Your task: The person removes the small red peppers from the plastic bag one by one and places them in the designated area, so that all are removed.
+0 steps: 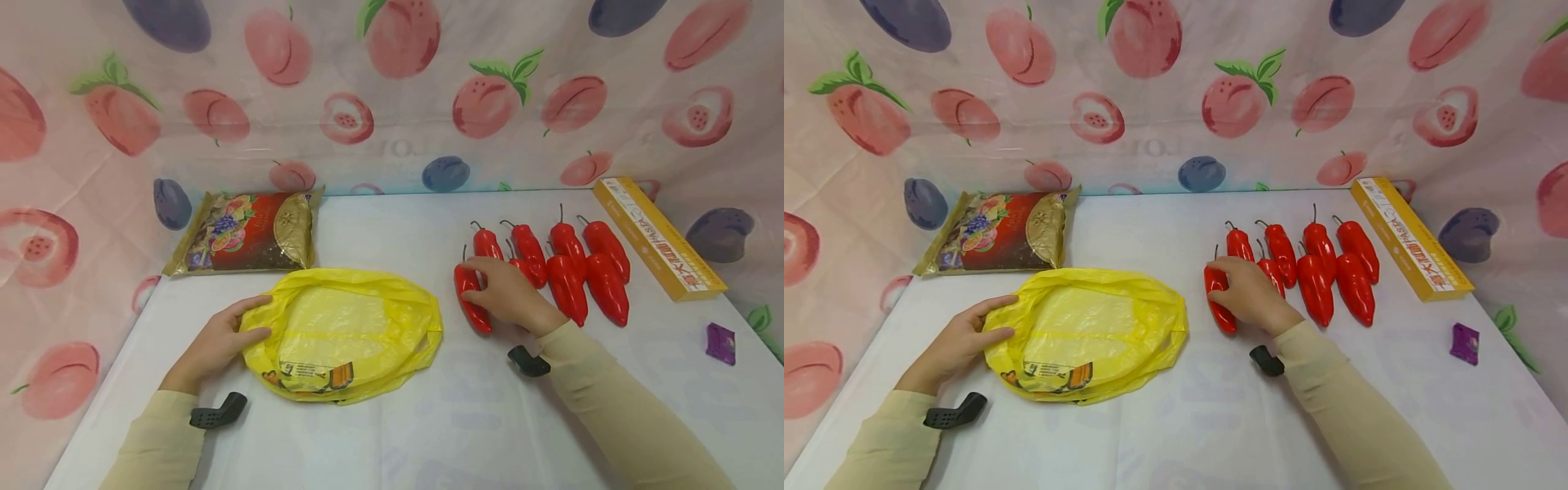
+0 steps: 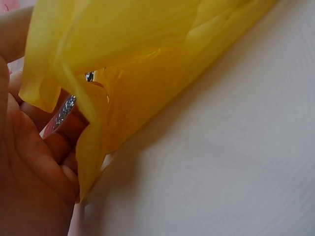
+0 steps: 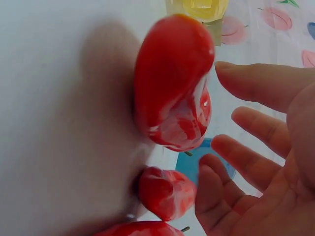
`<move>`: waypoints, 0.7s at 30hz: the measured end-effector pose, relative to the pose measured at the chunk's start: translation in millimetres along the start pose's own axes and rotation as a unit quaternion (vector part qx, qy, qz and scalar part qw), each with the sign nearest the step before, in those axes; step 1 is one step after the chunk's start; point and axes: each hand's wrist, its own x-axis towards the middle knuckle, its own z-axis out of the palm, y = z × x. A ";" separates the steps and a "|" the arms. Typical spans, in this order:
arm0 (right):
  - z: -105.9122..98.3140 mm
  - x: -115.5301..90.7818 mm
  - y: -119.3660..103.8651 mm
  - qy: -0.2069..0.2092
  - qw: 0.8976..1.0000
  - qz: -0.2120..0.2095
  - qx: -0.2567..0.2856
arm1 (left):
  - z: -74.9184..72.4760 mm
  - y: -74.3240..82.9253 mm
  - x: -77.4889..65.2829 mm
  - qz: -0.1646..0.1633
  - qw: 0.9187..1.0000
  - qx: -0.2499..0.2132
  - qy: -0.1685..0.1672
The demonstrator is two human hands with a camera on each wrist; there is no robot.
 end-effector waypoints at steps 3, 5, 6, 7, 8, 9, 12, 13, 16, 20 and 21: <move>1.1 3.0 -1.8 -0.008 1.000 -0.002 0.004 | 0.7 0.4 0.1 0.000 1.000 -0.003 0.001; 2.1 4.4 -1.9 -0.014 1.000 0.000 0.007 | 1.4 0.9 -0.1 0.002 1.000 -0.007 0.001; 2.5 4.9 -1.6 -0.016 1.000 0.003 0.009 | 1.7 1.3 -0.3 0.002 1.000 -0.011 0.000; 2.6 5.2 -1.0 -0.019 1.000 0.007 0.011 | 2.2 1.6 -0.5 0.003 1.000 -0.014 0.000; 2.7 5.4 -0.5 -0.022 1.000 0.012 0.012 | 2.6 1.9 -0.8 0.004 1.000 -0.014 0.000; 2.6 5.6 0.2 -0.023 1.000 0.016 0.013 | 2.8 2.2 -0.8 0.003 1.000 -0.012 0.000; 1.4 5.4 2.1 -0.024 0.999 0.025 0.015 | 3.5 3.1 -0.8 0.000 1.000 -0.008 0.001; 0.7 5.1 2.6 -0.025 0.999 0.026 0.016 | 3.8 3.5 -0.7 -0.001 1.000 -0.006 0.001; -1.2 4.7 4.4 -0.023 0.999 0.024 0.011 | 5.1 4.5 0.2 -0.003 1.000 0.000 0.003; -2.2 4.6 7.5 -0.019 1.000 0.016 0.000 | 7.7 5.9 1.7 -0.004 1.000 0.006 0.006; -2.2 4.6 8.0 -0.018 1.000 0.014 -0.001 | 8.4 6.2 2.0 -0.004 1.000 0.009 0.007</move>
